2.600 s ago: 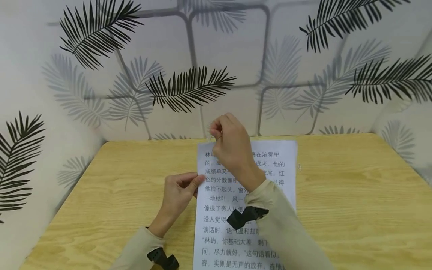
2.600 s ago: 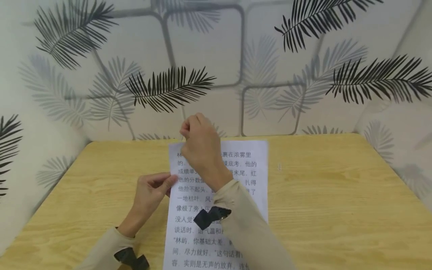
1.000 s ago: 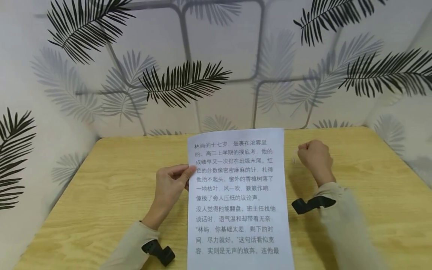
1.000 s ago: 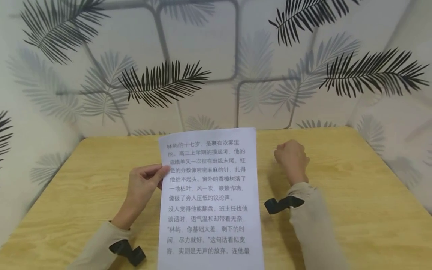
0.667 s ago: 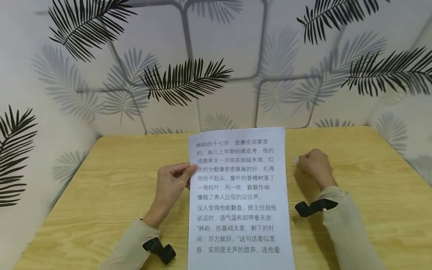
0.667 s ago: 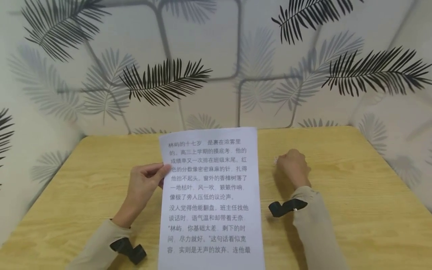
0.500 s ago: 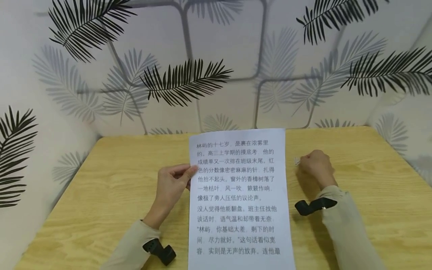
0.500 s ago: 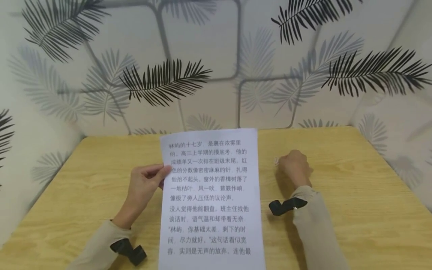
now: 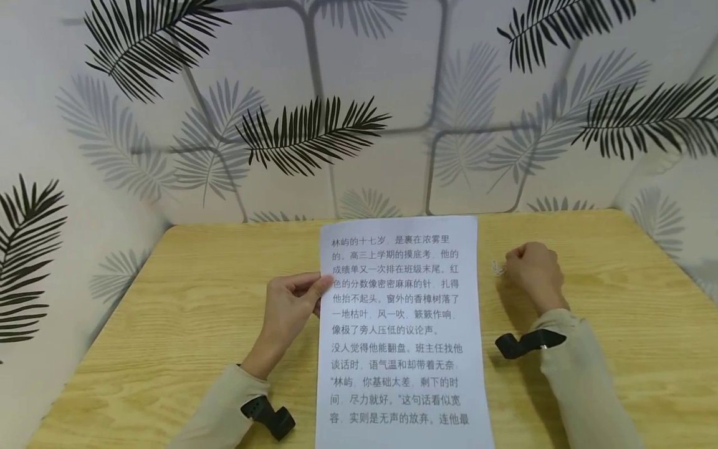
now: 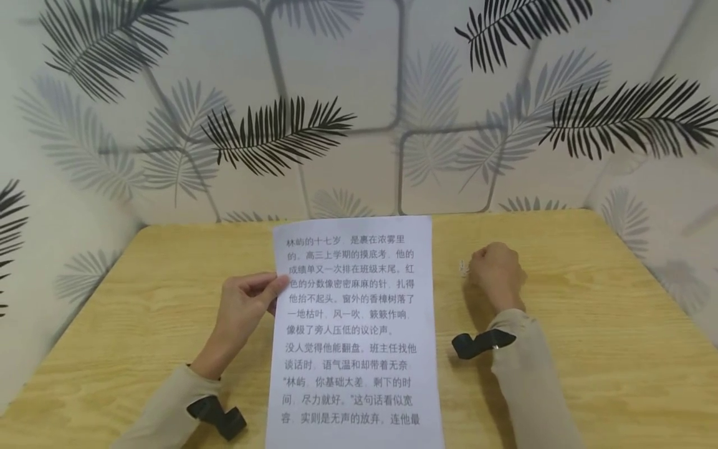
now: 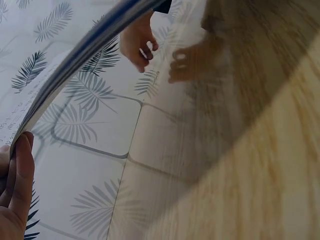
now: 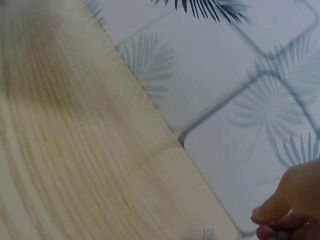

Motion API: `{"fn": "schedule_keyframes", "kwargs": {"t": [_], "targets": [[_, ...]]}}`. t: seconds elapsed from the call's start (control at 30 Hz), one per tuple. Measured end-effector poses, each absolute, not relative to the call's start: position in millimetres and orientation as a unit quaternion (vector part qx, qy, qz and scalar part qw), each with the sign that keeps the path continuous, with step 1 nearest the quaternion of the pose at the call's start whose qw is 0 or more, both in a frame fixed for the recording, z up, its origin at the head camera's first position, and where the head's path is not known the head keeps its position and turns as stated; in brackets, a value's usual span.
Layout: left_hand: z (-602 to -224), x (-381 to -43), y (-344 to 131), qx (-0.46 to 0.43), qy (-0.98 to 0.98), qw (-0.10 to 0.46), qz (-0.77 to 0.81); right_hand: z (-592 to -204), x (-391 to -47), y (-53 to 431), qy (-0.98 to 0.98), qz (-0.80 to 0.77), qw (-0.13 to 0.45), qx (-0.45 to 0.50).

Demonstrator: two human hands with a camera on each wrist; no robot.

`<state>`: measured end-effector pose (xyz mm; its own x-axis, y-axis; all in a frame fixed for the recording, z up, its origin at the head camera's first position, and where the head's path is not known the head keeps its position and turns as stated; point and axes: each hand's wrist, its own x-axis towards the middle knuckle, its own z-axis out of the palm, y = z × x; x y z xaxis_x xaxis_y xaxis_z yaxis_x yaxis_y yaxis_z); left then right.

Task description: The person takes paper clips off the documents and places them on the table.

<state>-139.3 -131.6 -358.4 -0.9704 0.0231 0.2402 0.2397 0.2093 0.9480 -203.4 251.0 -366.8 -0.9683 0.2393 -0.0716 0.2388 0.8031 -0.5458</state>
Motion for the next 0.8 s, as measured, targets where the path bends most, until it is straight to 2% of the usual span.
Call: {"fn": "schedule_keyframes", "kwargs": {"t": [0.13, 0.2, 0.37, 0.43, 0.6, 0.7, 0.8], "targets": [[-359, -141, -131, -0.073, -0.772, 0.083, -0.626, -357, -199, 235, -0.941, 0.333, 0.061, -0.031], [-359, -141, -130, -0.066, -0.772, 0.078, -0.627, -350, -193, 227, -0.924, 0.378, 0.055, 0.023], [-358, -144, -129, -0.059, -0.770, 0.074, -0.631, -339, -164, 220, -0.837, 0.525, -0.072, 0.134], [-356, -145, -130, -0.055, -0.767, 0.076, -0.635, -338, -150, 219, -0.809, 0.551, -0.107, 0.175], [-344, -147, -133, -0.046, -0.763, 0.075, -0.640, -337, -129, 214, -0.811, 0.540, -0.113, 0.195], [-340, -149, -132, -0.050, -0.761, 0.075, -0.642, -337, -126, 213, -0.828, 0.523, -0.090, 0.181], [-340, -150, -130, -0.056, -0.756, 0.050, -0.650, -340, -128, 215, -0.840, 0.511, -0.062, 0.169]]}}
